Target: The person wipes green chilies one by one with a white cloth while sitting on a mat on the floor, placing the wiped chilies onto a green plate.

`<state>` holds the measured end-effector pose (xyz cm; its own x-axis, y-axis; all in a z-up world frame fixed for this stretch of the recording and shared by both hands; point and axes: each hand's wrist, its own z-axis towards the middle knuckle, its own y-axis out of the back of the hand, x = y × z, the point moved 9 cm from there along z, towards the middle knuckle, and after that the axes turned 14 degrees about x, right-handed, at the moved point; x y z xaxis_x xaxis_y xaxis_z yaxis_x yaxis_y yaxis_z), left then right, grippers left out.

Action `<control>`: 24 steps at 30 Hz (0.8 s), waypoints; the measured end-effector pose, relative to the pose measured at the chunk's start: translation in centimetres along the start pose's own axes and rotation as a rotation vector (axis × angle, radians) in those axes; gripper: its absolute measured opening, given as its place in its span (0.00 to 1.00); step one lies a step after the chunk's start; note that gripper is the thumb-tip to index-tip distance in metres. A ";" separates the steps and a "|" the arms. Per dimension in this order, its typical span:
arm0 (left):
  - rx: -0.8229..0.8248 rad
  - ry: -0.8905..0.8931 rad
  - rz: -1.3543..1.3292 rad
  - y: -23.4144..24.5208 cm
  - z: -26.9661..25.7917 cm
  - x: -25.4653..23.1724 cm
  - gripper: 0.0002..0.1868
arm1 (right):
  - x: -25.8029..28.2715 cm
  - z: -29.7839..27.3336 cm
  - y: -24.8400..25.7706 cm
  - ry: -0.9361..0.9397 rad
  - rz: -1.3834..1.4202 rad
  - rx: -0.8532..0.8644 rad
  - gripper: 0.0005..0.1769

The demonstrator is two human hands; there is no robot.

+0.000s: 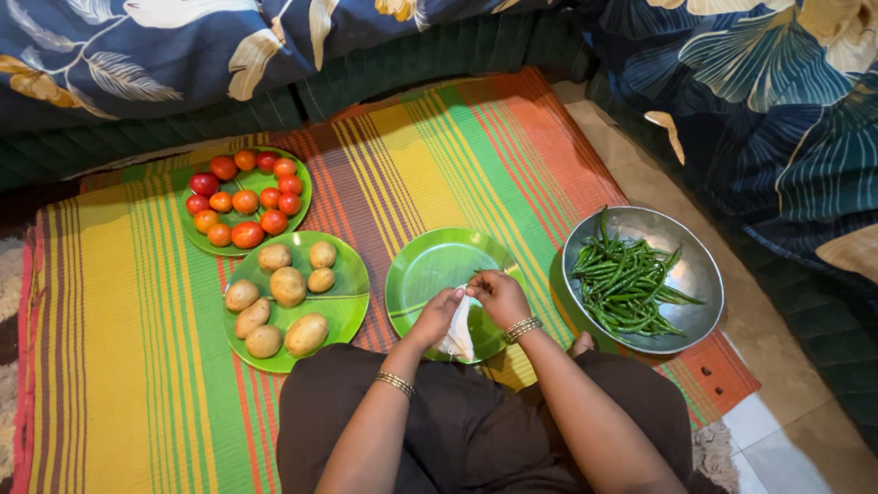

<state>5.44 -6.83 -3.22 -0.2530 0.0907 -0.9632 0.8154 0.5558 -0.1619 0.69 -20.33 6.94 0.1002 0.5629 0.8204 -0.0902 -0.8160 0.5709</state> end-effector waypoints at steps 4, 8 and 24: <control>0.015 -0.035 -0.049 -0.2 0.0 -0.3 0.19 | -2.7 0.8 -0.5 -0.009 0.142 0.035 0.08; -0.012 -0.041 0.056 0.1 -0.4 -0.5 0.18 | -3.1 1.3 -1.8 0.020 0.211 0.249 0.11; 0.074 -0.056 0.037 0.0 0.1 0.5 0.19 | 1.8 -0.2 -1.4 0.055 -0.030 0.367 0.16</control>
<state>5.37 -6.89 -3.77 -0.1948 0.0626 -0.9789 0.8604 0.4901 -0.1399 0.76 -18.13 7.57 0.0426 0.5857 0.8094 0.2740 -0.7859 0.5543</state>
